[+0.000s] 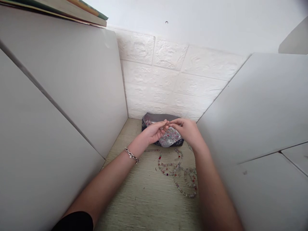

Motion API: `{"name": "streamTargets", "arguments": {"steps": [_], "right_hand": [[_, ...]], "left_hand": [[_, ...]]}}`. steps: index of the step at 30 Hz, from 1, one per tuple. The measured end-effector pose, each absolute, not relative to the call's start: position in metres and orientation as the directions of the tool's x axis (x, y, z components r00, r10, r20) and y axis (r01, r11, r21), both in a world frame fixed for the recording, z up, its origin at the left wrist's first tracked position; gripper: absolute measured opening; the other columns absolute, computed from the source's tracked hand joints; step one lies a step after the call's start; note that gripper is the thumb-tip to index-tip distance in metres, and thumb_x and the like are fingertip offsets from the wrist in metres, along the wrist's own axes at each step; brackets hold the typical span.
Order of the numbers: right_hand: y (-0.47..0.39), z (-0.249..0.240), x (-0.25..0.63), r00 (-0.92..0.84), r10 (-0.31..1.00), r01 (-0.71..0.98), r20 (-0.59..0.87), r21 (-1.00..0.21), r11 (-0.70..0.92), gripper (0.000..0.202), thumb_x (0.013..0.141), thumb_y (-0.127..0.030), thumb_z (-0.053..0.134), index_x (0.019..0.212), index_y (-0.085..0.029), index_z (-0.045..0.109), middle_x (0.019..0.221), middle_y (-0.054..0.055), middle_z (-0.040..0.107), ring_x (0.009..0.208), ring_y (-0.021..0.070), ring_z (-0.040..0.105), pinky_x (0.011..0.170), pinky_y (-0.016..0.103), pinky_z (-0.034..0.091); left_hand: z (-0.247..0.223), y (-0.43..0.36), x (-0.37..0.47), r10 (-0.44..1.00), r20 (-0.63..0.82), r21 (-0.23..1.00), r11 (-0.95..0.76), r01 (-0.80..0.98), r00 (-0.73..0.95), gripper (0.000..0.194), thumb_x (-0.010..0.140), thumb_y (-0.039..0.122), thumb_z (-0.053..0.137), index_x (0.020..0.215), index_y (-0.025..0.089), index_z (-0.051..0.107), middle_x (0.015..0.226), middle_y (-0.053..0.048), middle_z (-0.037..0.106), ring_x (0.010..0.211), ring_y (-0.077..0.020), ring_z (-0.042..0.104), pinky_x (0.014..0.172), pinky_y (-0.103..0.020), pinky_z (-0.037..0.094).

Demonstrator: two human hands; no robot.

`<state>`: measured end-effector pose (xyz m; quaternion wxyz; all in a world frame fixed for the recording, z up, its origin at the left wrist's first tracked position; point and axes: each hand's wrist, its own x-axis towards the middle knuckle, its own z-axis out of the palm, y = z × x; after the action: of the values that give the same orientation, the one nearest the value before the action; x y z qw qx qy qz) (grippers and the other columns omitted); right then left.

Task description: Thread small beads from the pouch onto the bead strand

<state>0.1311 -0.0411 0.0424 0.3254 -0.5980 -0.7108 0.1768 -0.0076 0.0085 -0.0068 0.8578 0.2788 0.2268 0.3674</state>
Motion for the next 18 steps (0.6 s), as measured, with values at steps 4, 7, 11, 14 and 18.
{"name": "streamTargets", "arguments": {"steps": [4, 7, 11, 14, 18], "right_hand": [[-0.0439, 0.0459, 0.1319, -0.081, 0.98, 0.778, 0.184, -0.602, 0.177, 0.025, 0.075, -0.036, 0.046, 0.081, -0.023, 0.066, 0.074, 0.001, 0.065, 0.068, 0.0141, 0.055, 0.061, 0.025, 0.037], [-0.0472, 0.0484, 0.1321, -0.066, 0.989, 0.811, 0.13, -0.57, 0.129, 0.03, 0.07, -0.044, 0.05, 0.085, -0.022, 0.063, 0.065, 0.0, 0.059, 0.057, 0.0127, 0.049, 0.052, 0.024, 0.033], [-0.0505, 0.0507, 0.1322, -0.097, 0.993, 0.808, 0.073, -0.576, 0.122, 0.036, 0.071, -0.049, 0.049, 0.089, -0.021, 0.061, 0.067, 0.0, 0.058, 0.057, 0.0125, 0.048, 0.052, 0.024, 0.033], [-0.05, 0.0507, 0.1331, -0.129, 0.989, 0.803, 0.078, -0.577, 0.151, 0.032, 0.076, -0.045, 0.043, 0.086, -0.02, 0.061, 0.072, 0.002, 0.061, 0.064, 0.0138, 0.051, 0.056, 0.025, 0.035], [-0.0474, 0.0506, 0.1339, -0.096, 0.986, 0.813, 0.14, -0.56, 0.159, 0.025, 0.078, -0.034, 0.04, 0.072, -0.02, 0.06, 0.072, 0.001, 0.063, 0.067, 0.0146, 0.052, 0.06, 0.026, 0.034]], "left_hand": [[-0.0083, 0.0084, -0.0079, 0.734, -0.193, 0.652, 0.591, -0.474, 0.651, 0.013, 0.08, 0.017, 0.052, 0.073, 0.009, 0.058, 0.06, 0.0, 0.053, 0.048, -0.0008, 0.046, 0.042, -0.01, 0.037], [-0.0119, 0.0098, -0.0079, 0.721, -0.181, 0.672, 0.587, -0.452, 0.669, 0.015, 0.08, 0.02, 0.052, 0.073, 0.008, 0.059, 0.06, 0.0, 0.054, 0.047, -0.0009, 0.046, 0.044, -0.011, 0.038], [-0.0149, 0.0116, -0.0081, 0.724, -0.164, 0.684, 0.572, -0.452, 0.67, 0.017, 0.08, 0.02, 0.051, 0.072, 0.009, 0.059, 0.06, 0.0, 0.054, 0.048, -0.0013, 0.047, 0.046, -0.012, 0.04], [-0.0141, 0.0116, -0.0087, 0.726, -0.18, 0.678, 0.58, -0.451, 0.663, 0.015, 0.079, 0.019, 0.052, 0.071, 0.009, 0.059, 0.059, 0.0, 0.054, 0.047, -0.0011, 0.047, 0.045, -0.011, 0.039], [-0.0122, 0.0105, -0.0093, 0.707, -0.195, 0.651, 0.612, -0.449, 0.68, 0.013, 0.078, 0.019, 0.054, 0.073, 0.009, 0.06, 0.063, -0.001, 0.055, 0.046, 0.0001, 0.044, 0.041, -0.009, 0.036]]}}
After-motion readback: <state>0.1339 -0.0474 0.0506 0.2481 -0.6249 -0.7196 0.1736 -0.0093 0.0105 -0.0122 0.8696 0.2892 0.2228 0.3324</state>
